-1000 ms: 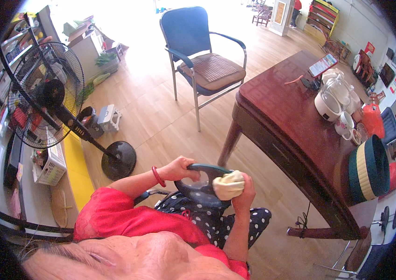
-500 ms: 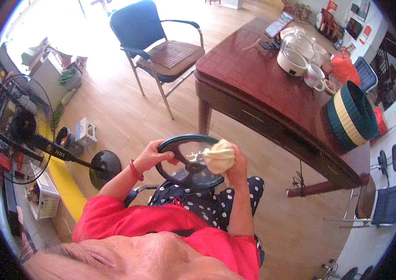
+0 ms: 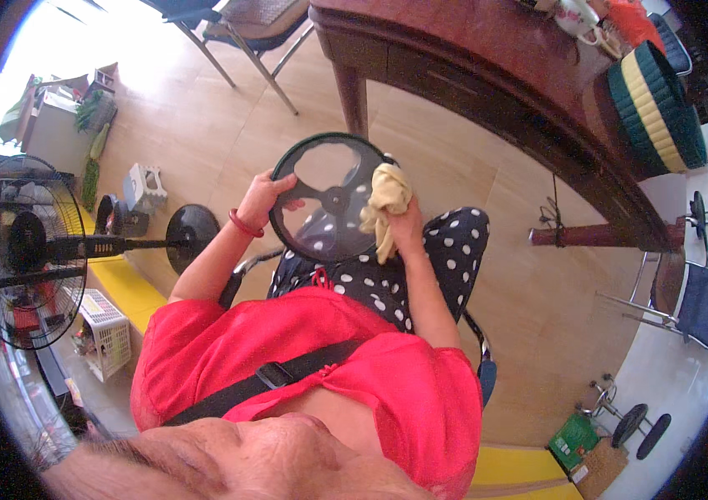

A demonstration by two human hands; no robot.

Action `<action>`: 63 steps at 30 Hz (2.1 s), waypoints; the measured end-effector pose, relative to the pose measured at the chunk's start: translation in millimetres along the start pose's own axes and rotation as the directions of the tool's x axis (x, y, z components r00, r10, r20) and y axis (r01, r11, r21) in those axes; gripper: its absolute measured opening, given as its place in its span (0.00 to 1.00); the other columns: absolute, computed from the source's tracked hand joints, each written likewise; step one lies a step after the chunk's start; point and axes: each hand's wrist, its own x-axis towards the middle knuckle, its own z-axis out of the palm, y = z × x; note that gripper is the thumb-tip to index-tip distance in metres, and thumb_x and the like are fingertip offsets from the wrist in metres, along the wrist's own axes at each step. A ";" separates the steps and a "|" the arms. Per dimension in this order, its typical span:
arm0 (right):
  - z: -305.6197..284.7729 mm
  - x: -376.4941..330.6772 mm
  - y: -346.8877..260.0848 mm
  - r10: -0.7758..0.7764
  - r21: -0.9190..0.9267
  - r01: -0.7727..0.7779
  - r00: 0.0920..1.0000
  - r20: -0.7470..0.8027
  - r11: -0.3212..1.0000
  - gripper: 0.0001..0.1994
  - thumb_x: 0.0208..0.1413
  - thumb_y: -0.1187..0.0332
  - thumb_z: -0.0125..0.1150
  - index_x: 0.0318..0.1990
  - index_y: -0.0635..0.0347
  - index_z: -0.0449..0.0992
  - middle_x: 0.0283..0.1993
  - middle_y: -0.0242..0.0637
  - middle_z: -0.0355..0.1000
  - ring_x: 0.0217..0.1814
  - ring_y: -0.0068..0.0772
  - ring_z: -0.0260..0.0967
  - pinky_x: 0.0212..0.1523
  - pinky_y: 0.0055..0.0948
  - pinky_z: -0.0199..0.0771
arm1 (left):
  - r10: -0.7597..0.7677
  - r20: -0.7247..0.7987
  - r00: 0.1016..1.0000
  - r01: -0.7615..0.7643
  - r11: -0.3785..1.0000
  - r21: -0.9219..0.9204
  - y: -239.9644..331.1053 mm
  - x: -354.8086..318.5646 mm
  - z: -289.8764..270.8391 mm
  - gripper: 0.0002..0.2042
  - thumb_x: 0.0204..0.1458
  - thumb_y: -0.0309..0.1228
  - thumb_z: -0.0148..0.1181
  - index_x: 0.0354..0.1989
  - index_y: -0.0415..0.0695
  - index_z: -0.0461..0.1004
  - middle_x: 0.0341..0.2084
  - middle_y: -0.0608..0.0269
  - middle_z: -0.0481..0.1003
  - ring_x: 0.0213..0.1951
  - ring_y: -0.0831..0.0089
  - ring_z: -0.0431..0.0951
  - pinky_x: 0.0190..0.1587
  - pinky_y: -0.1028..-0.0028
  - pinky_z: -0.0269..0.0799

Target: The person wipes a circular glass lid with a cloth by hand while walking through a house and then while sitting down.

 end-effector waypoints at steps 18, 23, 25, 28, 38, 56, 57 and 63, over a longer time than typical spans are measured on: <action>60.2 41.1 -88.8 -0.529 -0.683 0.474 0.835 0.149 0.556 0.26 0.44 0.60 0.66 0.52 0.53 0.66 0.36 0.42 0.66 0.39 0.48 0.68 0.35 0.43 0.71 | 0.041 0.006 0.999 -0.042 0.973 0.226 6.0 -5.9 5.5 0.11 0.53 0.29 0.56 0.41 0.36 0.70 0.29 0.59 0.77 0.22 0.74 0.77 0.23 0.78 0.72; 67.2 31.1 -73.3 -0.433 -0.680 0.450 0.876 0.212 0.579 0.25 0.42 0.62 0.65 0.51 0.51 0.67 0.37 0.43 0.66 0.39 0.47 0.69 0.33 0.43 0.72 | 0.041 -0.020 0.999 -0.038 0.990 0.138 -5.5 6.6 9.0 0.09 0.53 0.31 0.56 0.36 0.37 0.71 0.27 0.57 0.77 0.21 0.73 0.76 0.24 0.77 0.72; 87.1 -10.5 -61.3 -0.516 -0.548 0.666 0.743 0.426 0.507 0.20 0.44 0.63 0.62 0.48 0.52 0.69 0.37 0.43 0.66 0.37 0.44 0.70 0.32 0.42 0.73 | 0.072 -0.106 0.992 -0.070 0.997 0.024 -22.2 15.7 3.2 0.08 0.54 0.30 0.56 0.35 0.37 0.71 0.26 0.56 0.77 0.21 0.73 0.76 0.23 0.77 0.72; 92.4 -46.4 -59.9 -0.619 -0.367 0.856 0.517 0.592 0.364 0.12 0.49 0.66 0.56 0.43 0.52 0.72 0.33 0.42 0.66 0.32 0.41 0.70 0.31 0.41 0.73 | -0.099 0.004 0.995 0.099 0.994 -0.035 -5.7 7.6 2.6 0.07 0.54 0.27 0.54 0.37 0.36 0.72 0.27 0.58 0.77 0.25 0.73 0.77 0.26 0.76 0.73; 62.2 49.5 -79.5 -0.415 -0.653 0.343 0.909 0.048 0.675 0.25 0.46 0.58 0.64 0.53 0.51 0.68 0.40 0.42 0.67 0.42 0.49 0.70 0.38 0.43 0.73 | 0.016 0.023 1.000 -0.019 0.991 0.135 4.0 4.2 15.1 0.07 0.53 0.28 0.53 0.37 0.38 0.72 0.24 0.55 0.77 0.17 0.75 0.74 0.18 0.79 0.68; 64.4 29.2 -75.0 -0.670 -0.636 0.594 0.726 0.158 0.493 0.34 0.44 0.55 0.65 0.60 0.54 0.62 0.48 0.47 0.63 0.51 0.49 0.62 0.49 0.43 0.66 | 0.035 0.027 0.999 -0.039 0.989 0.141 -8.3 5.4 11.2 0.08 0.54 0.30 0.53 0.38 0.39 0.71 0.24 0.55 0.77 0.15 0.78 0.70 0.18 0.81 0.67; 65.7 28.2 -71.0 -0.630 -0.634 0.575 0.757 0.174 0.516 0.34 0.43 0.56 0.66 0.59 0.54 0.64 0.49 0.47 0.63 0.52 0.49 0.62 0.50 0.43 0.65 | 0.031 0.016 0.999 -0.033 0.989 0.143 -8.2 5.4 11.9 0.08 0.55 0.31 0.53 0.37 0.38 0.71 0.24 0.56 0.77 0.16 0.78 0.70 0.18 0.80 0.67; 78.7 -11.2 -69.9 -0.550 -0.547 0.672 0.734 0.399 0.500 0.22 0.44 0.60 0.63 0.47 0.60 0.72 0.42 0.45 0.67 0.45 0.45 0.68 0.42 0.40 0.71 | 0.022 -0.022 1.000 -0.019 0.993 0.113 -10.4 11.9 7.1 0.14 0.59 0.38 0.49 0.36 0.37 0.72 0.24 0.57 0.77 0.16 0.77 0.71 0.19 0.79 0.66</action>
